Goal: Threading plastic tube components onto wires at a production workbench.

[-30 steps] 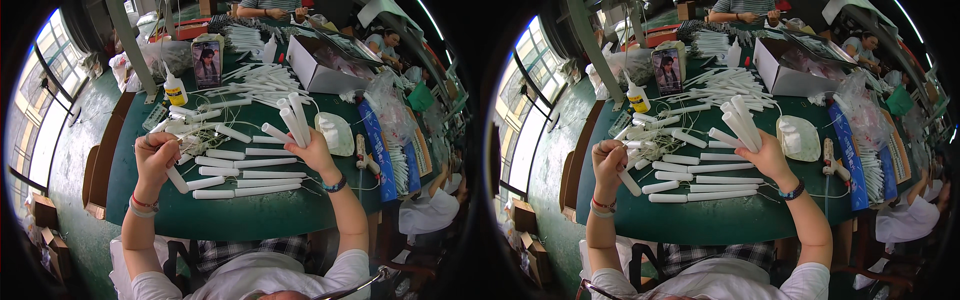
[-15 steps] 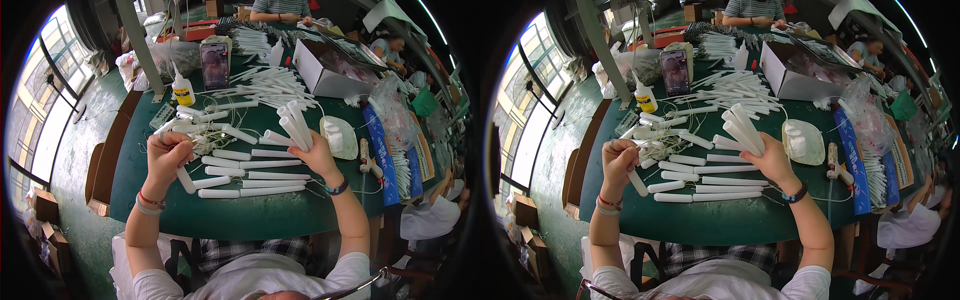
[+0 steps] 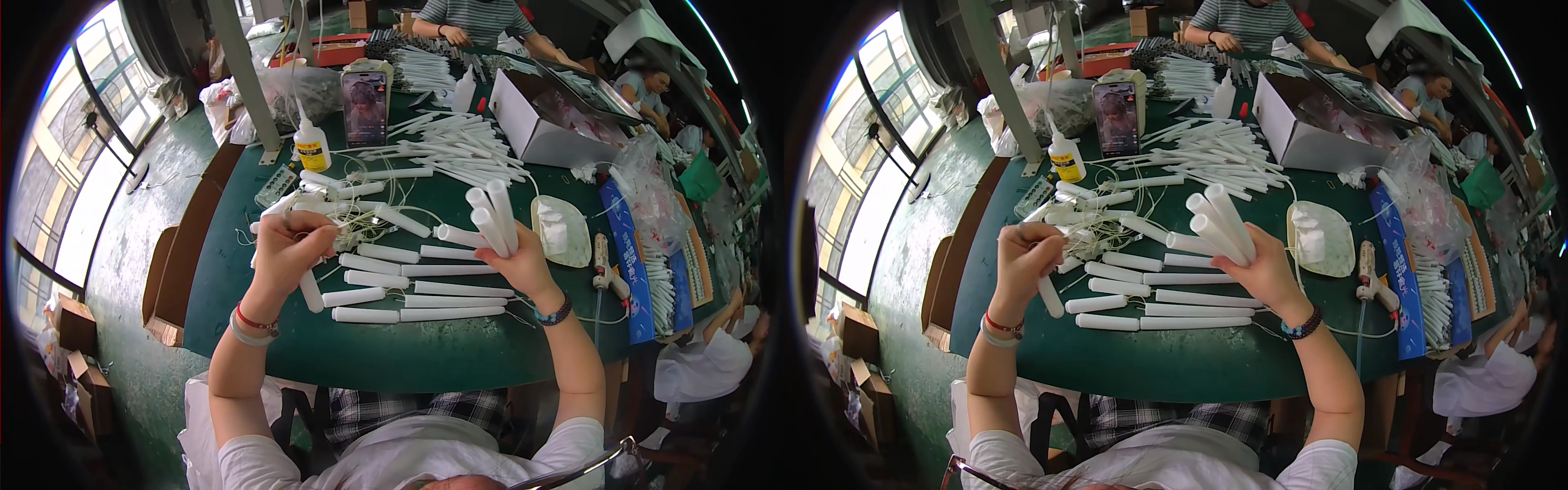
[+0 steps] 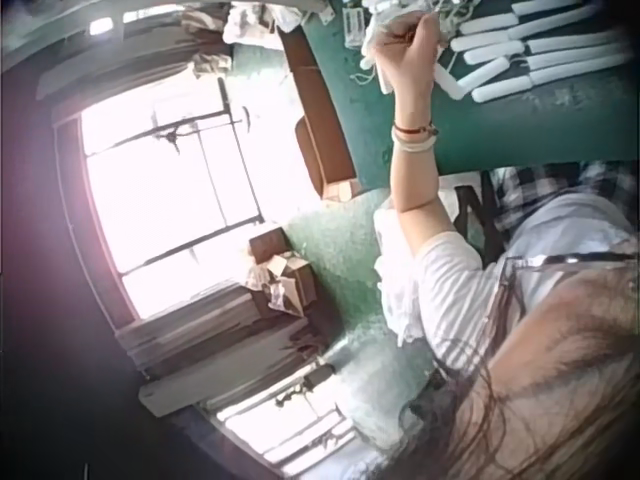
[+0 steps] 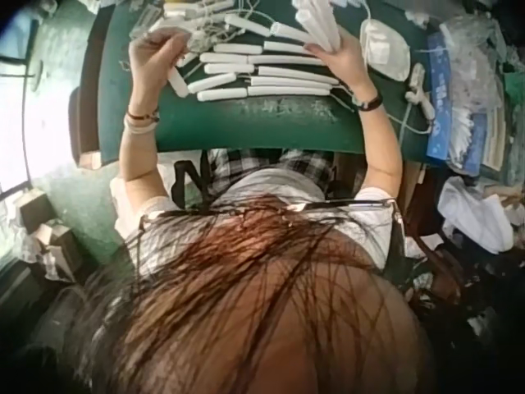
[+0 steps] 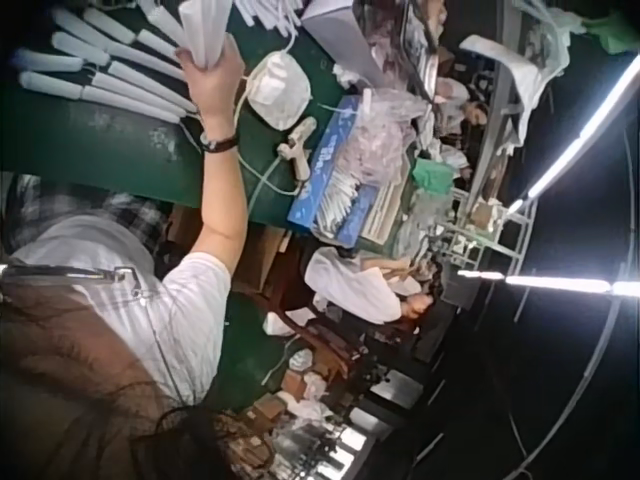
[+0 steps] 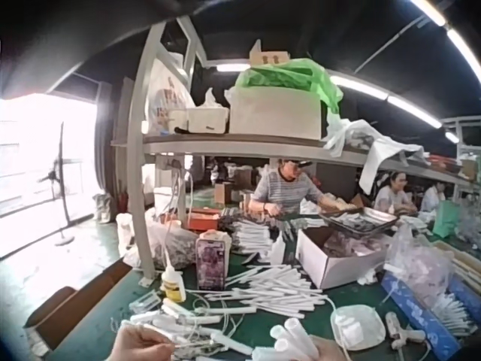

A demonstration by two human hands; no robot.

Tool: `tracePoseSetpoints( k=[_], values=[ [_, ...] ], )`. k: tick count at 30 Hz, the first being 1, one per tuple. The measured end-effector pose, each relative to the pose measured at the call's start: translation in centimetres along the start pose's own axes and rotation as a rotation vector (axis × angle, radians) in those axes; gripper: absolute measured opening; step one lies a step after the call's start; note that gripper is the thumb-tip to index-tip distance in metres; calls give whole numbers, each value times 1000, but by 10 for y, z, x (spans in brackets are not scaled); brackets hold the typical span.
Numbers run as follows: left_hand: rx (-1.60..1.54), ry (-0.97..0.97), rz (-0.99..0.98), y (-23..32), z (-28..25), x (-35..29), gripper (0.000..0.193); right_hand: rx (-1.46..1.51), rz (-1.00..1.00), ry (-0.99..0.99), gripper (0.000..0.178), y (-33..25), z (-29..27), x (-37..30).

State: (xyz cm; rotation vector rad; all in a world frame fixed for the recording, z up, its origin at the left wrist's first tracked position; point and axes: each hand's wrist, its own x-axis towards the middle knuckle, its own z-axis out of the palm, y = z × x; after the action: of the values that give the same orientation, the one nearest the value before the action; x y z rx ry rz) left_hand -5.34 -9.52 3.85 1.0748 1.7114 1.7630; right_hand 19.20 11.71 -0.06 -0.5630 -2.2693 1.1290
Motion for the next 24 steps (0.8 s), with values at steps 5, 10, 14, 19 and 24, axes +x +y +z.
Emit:
tracePoseSetpoints(
  k=[5, 10, 14, 19, 24],
  values=[
    [320, -292, -5, -6, 12, -5, 9, -314, -454, 51, 35, -24, 13, -7],
    [552, -381, 332, -10, 23, -13, 11, -414, -519, -7, 39, -43, 30, -15],
    [551, -343, 470, -13, 25, -12, 8, -305, -375, -66, 32, -36, 25, -17],
    [590, -337, 500, -12, 25, -10, 10, 326, 279, -335, 21, -46, 11, -15],
    [582, -378, 588, -13, 26, -9, 13, 670, 554, -607, 24, -44, 3, -9]
  ],
)
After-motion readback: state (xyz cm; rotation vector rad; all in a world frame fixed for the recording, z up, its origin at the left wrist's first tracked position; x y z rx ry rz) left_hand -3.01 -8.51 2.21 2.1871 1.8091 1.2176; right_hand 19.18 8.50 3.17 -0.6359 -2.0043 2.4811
